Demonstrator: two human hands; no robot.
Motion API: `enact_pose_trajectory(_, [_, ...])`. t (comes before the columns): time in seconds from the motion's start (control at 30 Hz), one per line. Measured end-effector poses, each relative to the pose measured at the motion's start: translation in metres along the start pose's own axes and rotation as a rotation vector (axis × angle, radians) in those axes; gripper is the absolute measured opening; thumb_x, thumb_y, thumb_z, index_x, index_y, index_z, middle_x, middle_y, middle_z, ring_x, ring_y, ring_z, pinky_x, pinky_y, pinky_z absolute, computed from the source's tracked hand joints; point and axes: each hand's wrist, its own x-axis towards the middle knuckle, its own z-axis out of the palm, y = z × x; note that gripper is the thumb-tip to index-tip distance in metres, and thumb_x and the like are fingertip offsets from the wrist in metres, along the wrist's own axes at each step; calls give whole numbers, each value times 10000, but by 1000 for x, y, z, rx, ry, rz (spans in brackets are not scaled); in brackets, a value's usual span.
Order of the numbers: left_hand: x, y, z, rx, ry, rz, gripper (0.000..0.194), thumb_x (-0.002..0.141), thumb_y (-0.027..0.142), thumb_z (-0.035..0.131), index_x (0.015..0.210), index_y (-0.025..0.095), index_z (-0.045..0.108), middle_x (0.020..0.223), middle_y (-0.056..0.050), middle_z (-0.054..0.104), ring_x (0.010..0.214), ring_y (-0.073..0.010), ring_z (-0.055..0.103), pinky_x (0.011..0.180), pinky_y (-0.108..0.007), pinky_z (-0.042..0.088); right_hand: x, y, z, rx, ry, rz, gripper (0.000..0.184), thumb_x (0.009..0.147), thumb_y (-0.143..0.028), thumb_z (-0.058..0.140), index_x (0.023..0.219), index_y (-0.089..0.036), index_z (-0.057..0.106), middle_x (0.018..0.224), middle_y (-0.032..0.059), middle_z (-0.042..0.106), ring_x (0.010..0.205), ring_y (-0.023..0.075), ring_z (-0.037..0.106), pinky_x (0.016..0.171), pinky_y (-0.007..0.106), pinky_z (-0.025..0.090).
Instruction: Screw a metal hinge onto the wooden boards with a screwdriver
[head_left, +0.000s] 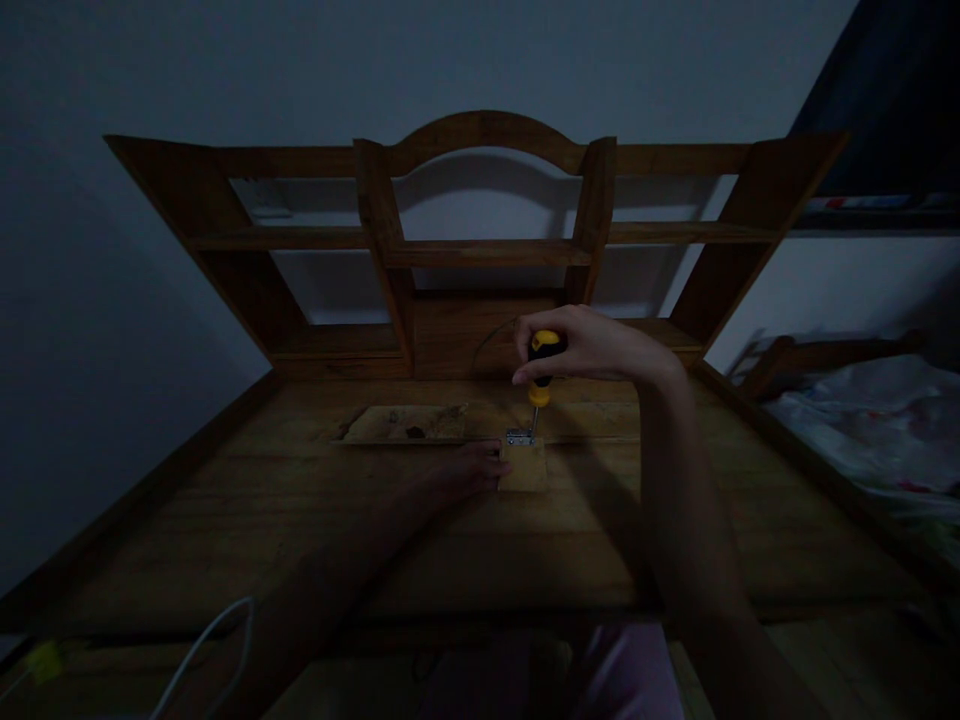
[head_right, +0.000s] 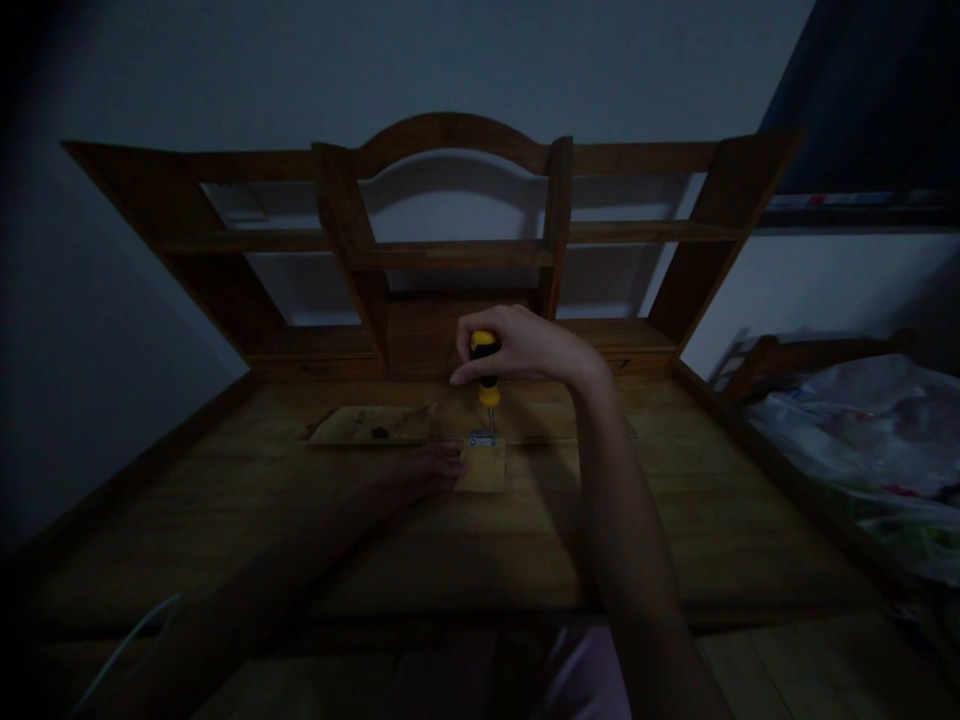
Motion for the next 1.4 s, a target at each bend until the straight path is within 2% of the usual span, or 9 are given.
enact_pose_trajectory(0.2, [1, -2, -3, 9, -7, 7, 336, 771, 192, 790, 1092, 160, 697, 1201, -131, 706, 1088, -244, 694, 954, -327, 551, -5, 3, -4, 89, -76, 22, 342, 754, -510, 768, 874, -205, 667, 878, 3, 679, 795, 166, 607, 707, 292, 421])
enact_pose_trajectory(0.33, [2, -3, -5, -6, -37, 8, 360, 767, 189, 793, 1112, 162, 695, 1218, -135, 699, 1111, -248, 687, 971, -330, 545, -17, 1, -10, 275, -164, 177, 396, 748, -445, 783, 1048, -226, 646, 906, 8, 706, 731, 166, 668, 655, 296, 498])
enact_pose_trajectory(0.5, [3, -3, -6, 17, -17, 4, 349, 766, 196, 790, 1098, 146, 696, 1192, -140, 708, 1075, -242, 700, 932, -310, 560, -29, 0, -18, 396, -231, 279, 445, 746, -381, 785, 1124, -216, 617, 989, 30, 726, 863, 214, 727, 722, 316, 572])
enact_pose_trajectory(0.7, [0, 0, -2, 29, -12, -6, 347, 756, 204, 798, 1085, 154, 701, 1181, -128, 716, 1088, -247, 696, 933, -305, 561, -26, 4, -16, 360, -168, 299, 383, 773, -433, 769, 1043, -217, 605, 971, 40, 739, 885, 234, 732, 756, 342, 583])
enact_pose_trajectory(0.87, [-3, 3, 2, 24, -11, -3, 342, 767, 199, 786, 1094, 156, 696, 1180, -123, 719, 1092, -246, 696, 932, -310, 564, -17, 4, -7, 76, -22, 349, 425, 778, -568, 734, 964, -226, 562, 836, 30, 702, 670, 208, 687, 589, 317, 509])
enact_pose_trajectory(1.03, [-1, 0, -2, 19, 5, -14, 355, 755, 200, 804, 1092, 163, 698, 1162, -120, 726, 1082, -241, 702, 934, -306, 566, -5, 0, 4, -160, 121, 330, 344, 804, -467, 711, 950, -218, 523, 838, 31, 661, 706, 191, 642, 594, 291, 441])
enact_pose_trajectory(1.17, [1, -2, -5, 3, 15, -11, 380, 746, 184, 808, 1109, 162, 694, 1172, -120, 726, 1094, -240, 700, 942, -293, 561, -2, -6, 7, -113, 149, 198, 283, 814, -347, 691, 1031, -232, 549, 922, 9, 683, 699, 150, 624, 574, 255, 421])
enact_pose_trajectory(1.23, [2, -4, -6, 2, -12, 2, 373, 760, 188, 796, 1118, 162, 695, 1200, -124, 717, 1109, -246, 694, 960, -303, 556, -1, -8, 7, -94, 131, 229, 214, 849, -398, 664, 957, -224, 602, 843, -1, 682, 593, 123, 599, 522, 246, 397])
enact_pose_trajectory(1.4, [5, -7, -9, -12, -61, 21, 390, 768, 195, 792, 1143, 172, 687, 1228, -128, 705, 1134, -253, 685, 979, -322, 549, -1, -6, 5, -28, 127, 359, 351, 800, -548, 714, 801, -199, 679, 665, -3, 656, 428, 97, 538, 434, 246, 370])
